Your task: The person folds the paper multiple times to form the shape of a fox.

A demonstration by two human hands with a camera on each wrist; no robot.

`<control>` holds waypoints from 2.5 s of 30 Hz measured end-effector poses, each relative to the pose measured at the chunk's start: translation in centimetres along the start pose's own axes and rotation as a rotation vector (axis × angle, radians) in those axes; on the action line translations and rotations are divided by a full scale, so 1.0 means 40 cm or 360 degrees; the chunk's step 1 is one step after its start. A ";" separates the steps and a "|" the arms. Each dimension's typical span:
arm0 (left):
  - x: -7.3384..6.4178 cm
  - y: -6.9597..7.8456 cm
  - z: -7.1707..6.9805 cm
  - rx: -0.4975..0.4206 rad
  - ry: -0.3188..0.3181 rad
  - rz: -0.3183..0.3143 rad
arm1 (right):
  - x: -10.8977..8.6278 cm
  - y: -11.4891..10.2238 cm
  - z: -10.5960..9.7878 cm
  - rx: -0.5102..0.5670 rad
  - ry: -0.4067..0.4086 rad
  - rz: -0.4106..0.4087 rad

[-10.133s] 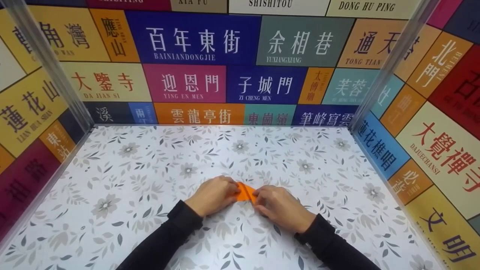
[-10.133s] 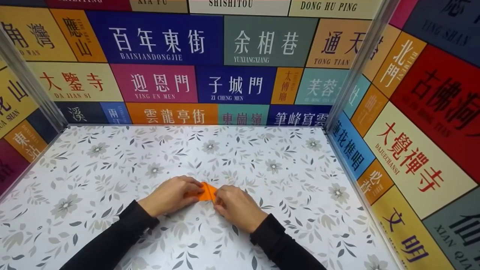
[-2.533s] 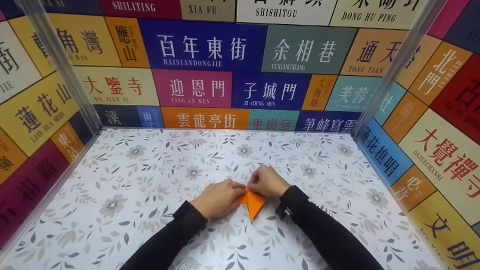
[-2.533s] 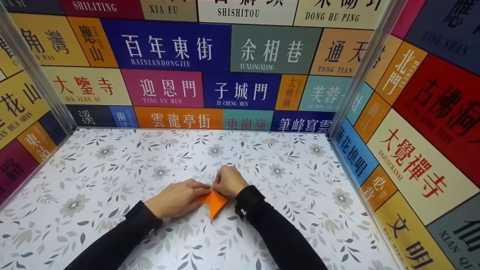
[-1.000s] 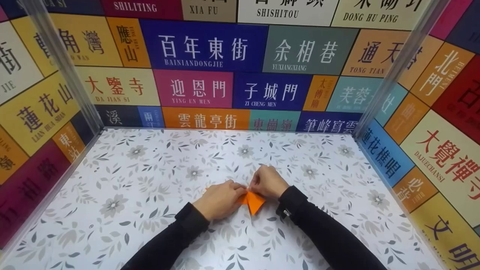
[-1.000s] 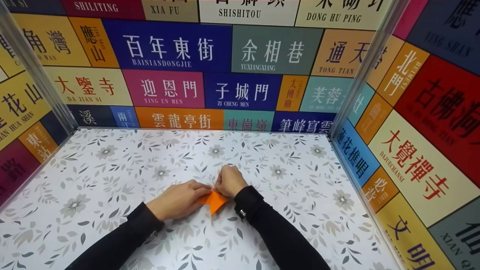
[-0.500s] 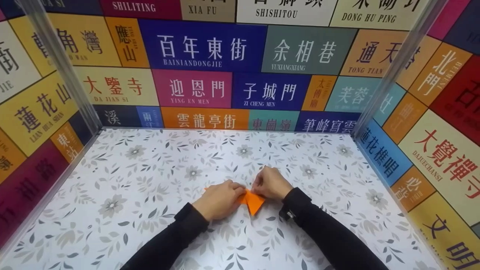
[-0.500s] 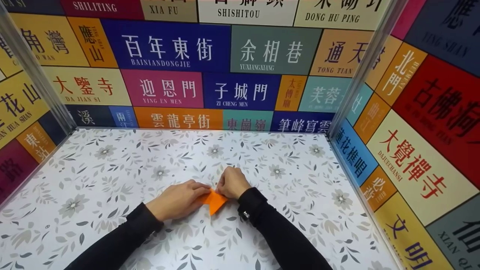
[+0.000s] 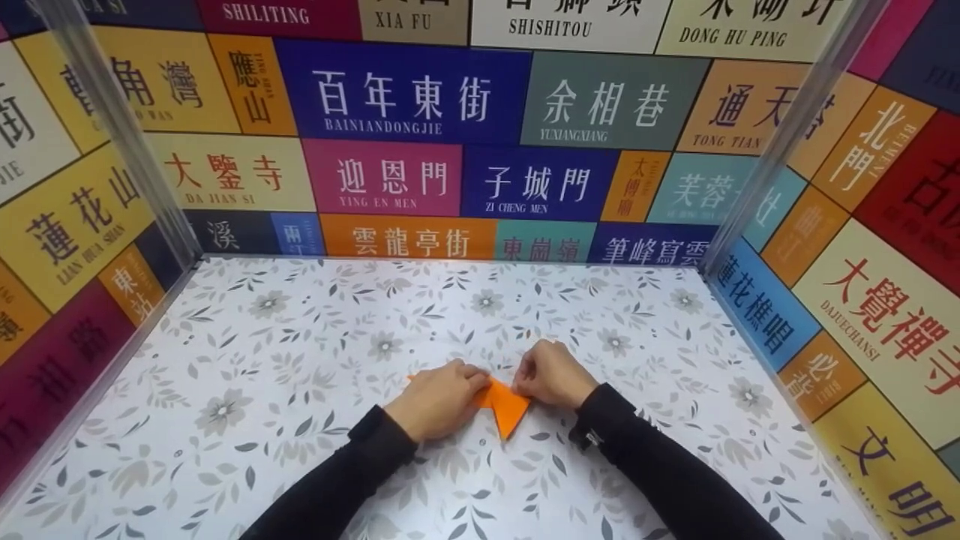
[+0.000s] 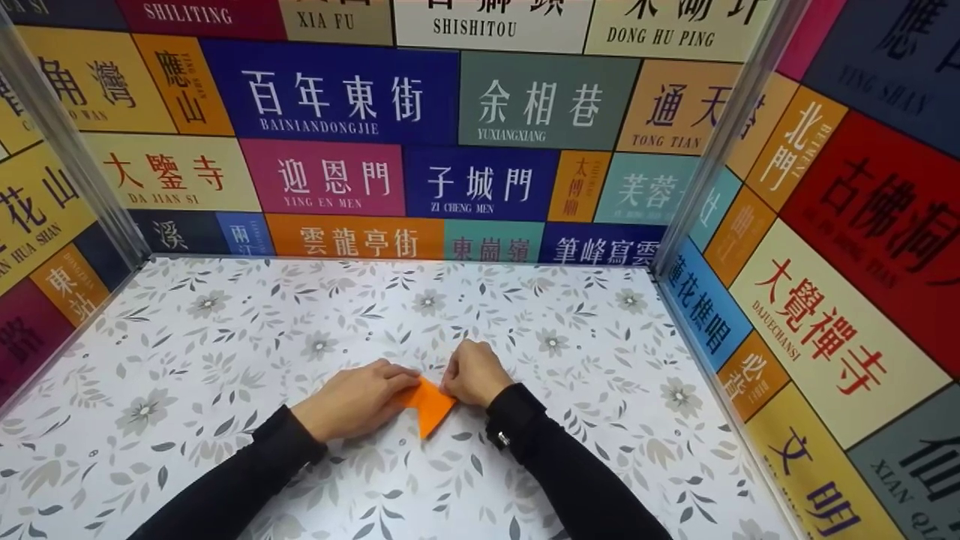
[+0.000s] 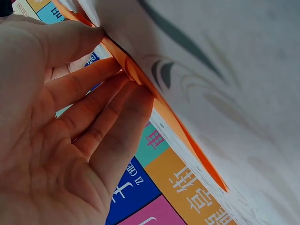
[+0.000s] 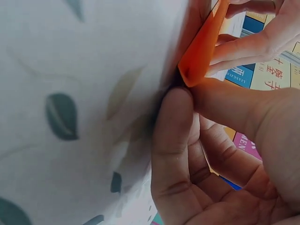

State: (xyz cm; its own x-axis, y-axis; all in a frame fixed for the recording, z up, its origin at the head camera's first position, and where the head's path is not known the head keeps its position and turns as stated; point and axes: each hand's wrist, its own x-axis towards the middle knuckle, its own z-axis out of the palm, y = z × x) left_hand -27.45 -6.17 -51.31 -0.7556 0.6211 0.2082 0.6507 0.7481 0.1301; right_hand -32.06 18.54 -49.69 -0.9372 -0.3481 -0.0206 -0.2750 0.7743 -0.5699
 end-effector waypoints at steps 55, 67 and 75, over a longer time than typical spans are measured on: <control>0.005 0.000 0.000 -0.0096 -0.0107 -0.0099 | -0.093 0.045 -0.011 0.0106 0.0053 0.0083; 0.004 -0.001 0.002 -0.0097 -0.0104 -0.0083 | -0.092 0.048 -0.008 0.0094 0.0079 0.0081; 0.003 -0.005 0.002 -0.0064 -0.0032 0.0006 | -0.098 0.029 -0.007 -0.0021 0.0172 -0.0007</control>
State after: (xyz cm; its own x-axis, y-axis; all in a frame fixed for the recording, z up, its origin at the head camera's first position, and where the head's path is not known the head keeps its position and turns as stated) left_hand -27.68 -6.24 -51.40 -0.7543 0.6286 0.1894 0.6557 0.7360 0.1685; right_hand -28.75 20.95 -50.04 -0.9535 -0.2928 0.0711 -0.2813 0.7802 -0.5587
